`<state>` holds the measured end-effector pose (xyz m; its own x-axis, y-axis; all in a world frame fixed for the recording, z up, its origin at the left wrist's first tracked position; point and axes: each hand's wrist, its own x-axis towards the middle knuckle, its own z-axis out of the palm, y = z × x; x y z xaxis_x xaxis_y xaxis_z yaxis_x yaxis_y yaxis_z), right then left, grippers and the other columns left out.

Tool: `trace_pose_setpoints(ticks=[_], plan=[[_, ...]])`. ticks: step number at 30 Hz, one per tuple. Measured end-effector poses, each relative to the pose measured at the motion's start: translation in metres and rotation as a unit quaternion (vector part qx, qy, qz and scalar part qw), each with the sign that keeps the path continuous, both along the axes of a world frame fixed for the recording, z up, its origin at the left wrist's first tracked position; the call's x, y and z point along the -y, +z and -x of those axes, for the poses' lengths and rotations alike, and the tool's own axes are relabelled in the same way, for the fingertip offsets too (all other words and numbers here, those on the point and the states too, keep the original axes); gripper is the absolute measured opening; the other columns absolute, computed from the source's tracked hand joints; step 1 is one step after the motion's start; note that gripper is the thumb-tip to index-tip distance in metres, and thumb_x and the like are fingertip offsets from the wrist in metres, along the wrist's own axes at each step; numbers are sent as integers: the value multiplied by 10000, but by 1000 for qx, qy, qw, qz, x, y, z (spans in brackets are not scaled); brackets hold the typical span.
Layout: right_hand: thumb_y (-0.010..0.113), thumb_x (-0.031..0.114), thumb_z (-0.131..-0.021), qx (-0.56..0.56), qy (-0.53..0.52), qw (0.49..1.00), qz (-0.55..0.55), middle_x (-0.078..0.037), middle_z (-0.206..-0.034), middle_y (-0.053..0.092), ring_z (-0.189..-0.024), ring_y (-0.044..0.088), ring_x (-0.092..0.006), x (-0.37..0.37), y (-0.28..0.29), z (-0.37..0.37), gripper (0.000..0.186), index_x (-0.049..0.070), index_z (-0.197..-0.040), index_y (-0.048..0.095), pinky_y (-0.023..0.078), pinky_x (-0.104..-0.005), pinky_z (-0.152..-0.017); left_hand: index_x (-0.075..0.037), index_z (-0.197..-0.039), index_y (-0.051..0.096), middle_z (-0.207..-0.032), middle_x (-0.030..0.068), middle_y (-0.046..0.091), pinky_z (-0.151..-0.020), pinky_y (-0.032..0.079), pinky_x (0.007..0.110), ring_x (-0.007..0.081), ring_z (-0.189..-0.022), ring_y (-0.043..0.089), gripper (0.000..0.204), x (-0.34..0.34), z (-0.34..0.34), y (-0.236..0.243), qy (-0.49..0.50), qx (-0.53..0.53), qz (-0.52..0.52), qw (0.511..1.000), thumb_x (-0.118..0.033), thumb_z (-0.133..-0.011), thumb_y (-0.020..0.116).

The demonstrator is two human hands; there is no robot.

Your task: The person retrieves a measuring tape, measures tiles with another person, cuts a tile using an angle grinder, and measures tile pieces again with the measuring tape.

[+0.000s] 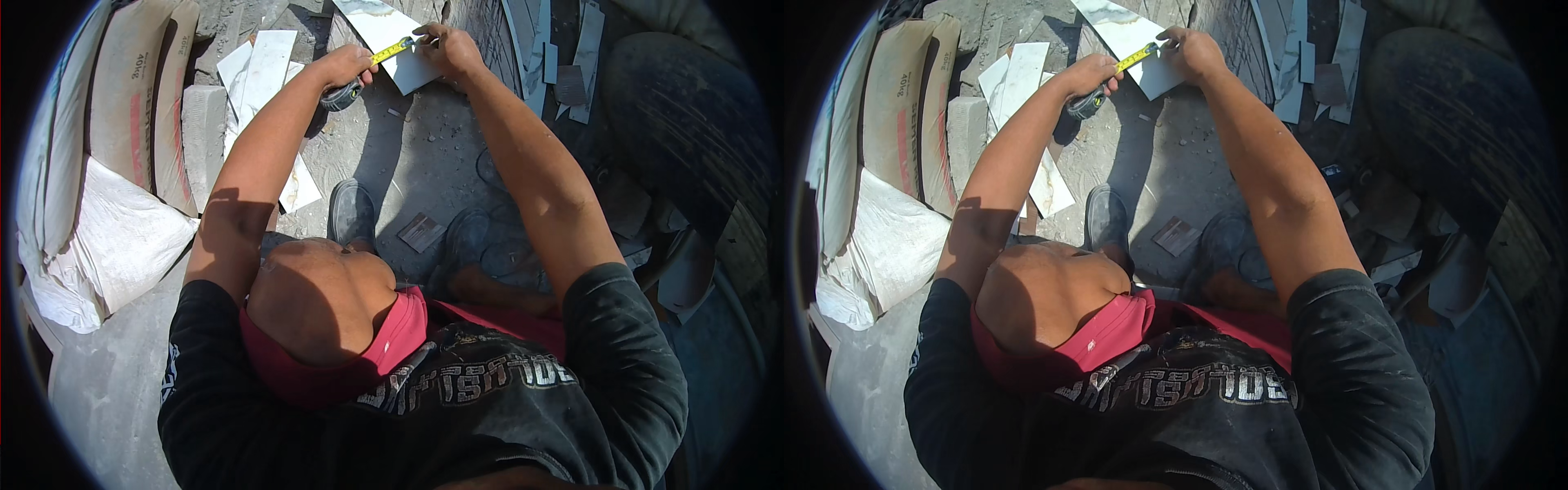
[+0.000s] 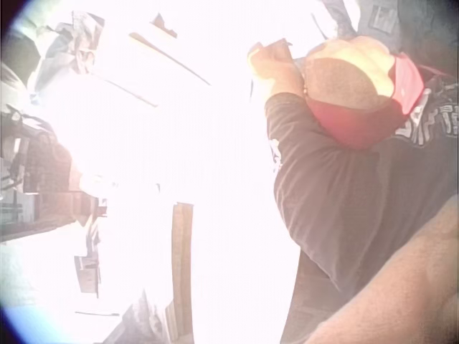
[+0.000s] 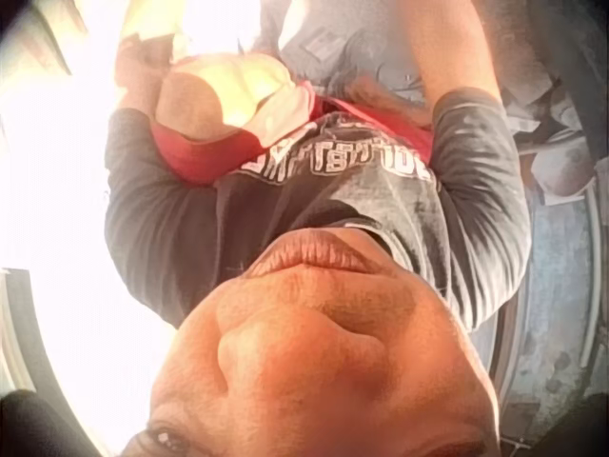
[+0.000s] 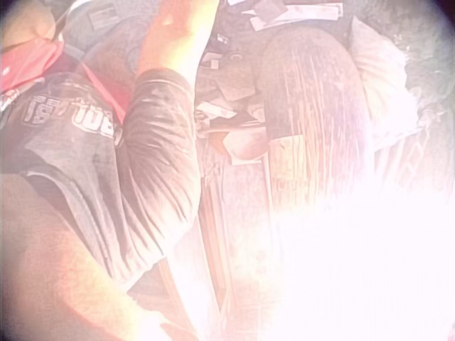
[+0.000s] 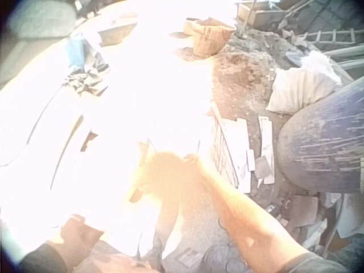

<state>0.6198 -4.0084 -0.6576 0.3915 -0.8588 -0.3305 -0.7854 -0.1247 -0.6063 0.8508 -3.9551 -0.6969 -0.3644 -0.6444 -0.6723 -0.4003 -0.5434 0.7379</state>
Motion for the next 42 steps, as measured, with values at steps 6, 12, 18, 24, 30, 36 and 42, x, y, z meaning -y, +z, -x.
trace_pose_setpoints(ticks=[6,12,18,24,30,36,42], plan=[[678,161,-810,-1,12,1000,15,-85,-965,697,-837,687,-236,2,-5,-1,338,149,-1148,668,540,-331,-779,21,-926,589,-723,39,608,-600,490,242,112,-613,579,241,3,-2,-4,-10,-22,-8,1000,-173,-925,446],[677,166,-813,-9,24,999,33,-91,-963,697,-841,686,-233,3,-7,-2,326,125,-1136,673,540,-327,-779,19,-928,590,-721,34,611,-572,486,230,97,-581,575,233,5,-1,-5,-8,-20,-26,999,-164,-928,447],[678,172,-816,4,24,999,31,-105,-954,702,-830,691,-236,4,-7,-2,299,127,-1112,685,541,-326,-774,20,-942,588,-717,33,608,-556,480,215,88,-576,572,230,6,4,-3,12,-26,-54,998,-157,-938,442],[681,171,-816,-8,44,998,53,-133,-916,706,-825,696,-253,7,-8,-2,272,121,-1083,693,540,-344,-771,24,-947,586,-718,37,607,-551,480,215,89,-572,570,229,9,3,-4,17,-37,-66,997,-152,-936,441],[685,186,-815,-5,41,998,57,-133,-927,704,-834,693,-267,6,-7,-4,263,121,-1069,697,538,-349,-767,16,-948,588,-724,41,614,-551,482,215,92,-574,574,221,7,2,-5,25,-39,-77,996,-153,-933,447],[689,182,-815,-6,44,997,58,-133,-930,703,-829,693,-269,6,-6,-4,253,135,-1063,700,539,-358,-757,12,-946,589,-723,42,618,-553,485,221,95,-578,577,219,7,3,-2,28,-39,-69,996,-151,-935,445],[688,176,-816,-11,40,998,48,-133,-924,703,-816,695,-264,7,-6,-6,250,134,-1062,700,541,-356,-749,-3,-951,611,-729,59,645,-558,491,242,111,-590,591,234,7,1,-8,24,-33,-66,997,-155,-956,434]])
